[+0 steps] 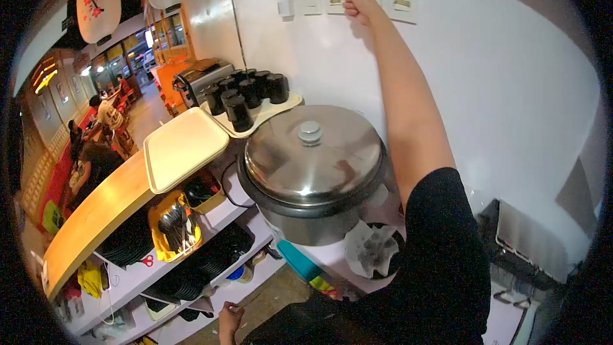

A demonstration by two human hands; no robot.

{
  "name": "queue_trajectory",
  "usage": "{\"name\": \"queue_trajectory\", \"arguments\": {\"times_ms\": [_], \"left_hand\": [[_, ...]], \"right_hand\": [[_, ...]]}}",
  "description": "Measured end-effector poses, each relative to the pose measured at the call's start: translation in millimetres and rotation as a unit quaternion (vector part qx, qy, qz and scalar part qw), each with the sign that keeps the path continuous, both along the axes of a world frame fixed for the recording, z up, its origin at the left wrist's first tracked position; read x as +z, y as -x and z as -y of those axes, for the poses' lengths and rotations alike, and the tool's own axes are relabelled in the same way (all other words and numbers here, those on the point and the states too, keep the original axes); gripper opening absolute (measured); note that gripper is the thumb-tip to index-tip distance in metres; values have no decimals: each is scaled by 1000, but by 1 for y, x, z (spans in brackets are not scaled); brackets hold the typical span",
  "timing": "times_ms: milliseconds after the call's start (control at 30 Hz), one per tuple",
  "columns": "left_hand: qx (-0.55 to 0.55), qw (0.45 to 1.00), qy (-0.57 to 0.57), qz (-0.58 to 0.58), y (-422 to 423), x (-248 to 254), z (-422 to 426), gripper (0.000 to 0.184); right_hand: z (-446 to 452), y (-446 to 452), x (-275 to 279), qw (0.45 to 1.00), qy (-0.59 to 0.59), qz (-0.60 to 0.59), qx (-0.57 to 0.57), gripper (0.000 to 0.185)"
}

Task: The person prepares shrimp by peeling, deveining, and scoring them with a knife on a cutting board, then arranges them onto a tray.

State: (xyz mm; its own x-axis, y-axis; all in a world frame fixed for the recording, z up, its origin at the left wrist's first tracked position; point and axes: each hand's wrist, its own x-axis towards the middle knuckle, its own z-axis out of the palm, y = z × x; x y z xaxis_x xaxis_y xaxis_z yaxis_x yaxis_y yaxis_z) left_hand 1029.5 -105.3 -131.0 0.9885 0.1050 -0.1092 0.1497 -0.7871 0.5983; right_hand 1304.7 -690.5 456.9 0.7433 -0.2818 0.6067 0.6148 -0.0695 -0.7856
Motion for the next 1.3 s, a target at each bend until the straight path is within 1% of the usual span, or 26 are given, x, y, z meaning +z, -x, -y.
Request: {"name": "queue_trajectory", "arguments": {"times_ms": [33, 67, 200, 233, 333, 400, 433, 500, 567, 600, 633, 667, 733, 800, 833, 867, 933, 967, 1000, 1033, 1067, 1133, 1167, 1200, 1267, 1300], "left_hand": [[9, 1000, -19, 20, 0, -5, -5, 36], [13, 1000, -7, 12, 0, -9, -9, 36], [15, 999, 33, -26, -4, -13, -13, 35], [16, 998, 42, -37, -5, -10, -11, 35], [3, 1000, 15, 5, -7, 13, 8, 37], [45, 996, 56, -58, -9, 25, 18, 32], [39, 996, 47, -68, -7, 30, 24, 32], [27, 996, 32, -85, -2, 34, 30, 31], [16, 995, 27, -90, 6, 18, 28, 32], [8, 995, 24, -94, 13, 13, 28, 33], [11, 992, 18, -121, 20, 25, 32, 34], [2, 994, 22, -104, 27, 24, 33, 34], [-24, 997, 21, -75, 46, 19, 28, 33], [1, 993, 34, -115, 64, 36, 25, 32], [10, 990, 42, -134, 76, 41, 25, 32], [25, 989, 45, -142, 91, 42, 22, 32], [57, 986, 54, -148, 117, 43, 13, 33], [58, 988, 51, -131, 131, 34, 6, 32], [64, 990, 49, -114, 150, 16, -2, 32], [75, 991, 48, -98, 173, 5, -10, 31], [98, 986, 75, -113, 195, 8, -17, 30], [160, 968, 132, -140, 244, 23, -32, 28], [186, 967, 134, -108, 276, 25, -42, 26], [233, 955, 144, -110, 317, 27, -53, 25], [323, 928, 155, -102, 386, 34, -80, 24], [348, 920, 133, -124, 428, 32, -98, 23]], "right_hand": [[10, -6, 2, 1000, -16, 12, 18, 34], [17, -15, 5, 999, -33, 23, 35, 34], [15, -8, 5, 998, -56, 22, 7, 38], [18, -8, 6, 997, -77, 18, 9, 39], [36, -9, 10, 992, -118, 6, 33, 39], [50, -10, 11, 993, -110, 2, 50, 35], [51, -11, 8, 993, -99, 11, 60, 31], [47, -13, 8, 994, -66, -19, 89, 32], [-2, -3, 0, 994, -24, -26, 102, 24], [-30, -4, -7, 990, 16, -29, 136, 21], [-61, -3, -12, 984, 55, -31, 168, 19], [-91, -2, -18, 975, 93, -31, 197, 17], [-162, 11, -35, 943, 214, -66, 245, 26], [-240, 43, -57, 912, 303, -67, 267, 33], [-275, 66, -68, 882, 355, -89, 297, 34], [-302, 88, -80, 834, 456, -61, 304, 35], [-358, 132, -105, 715, 623, 31, 316, 37], [-384, 154, -125, 670, 623, 102, 390, 41], [-405, 186, -144, 663, 615, 156, 396, 42], [-428, 221, -156, 609, 681, 108, 391, 41], [-446, 247, -175, 590, 633, 139, 482, 41], [-494, 294, -210, 510, 598, 74, 614, 41], [-522, 313, -237, 475, 556, 42, 681, 39], [-550, 337, -265, 433, 510, 3, 744, 38], [-605, 393, -319, 403, 432, -102, 800, 34], [-631, 418, -339, 384, 400, -157, 817, 32]]}}
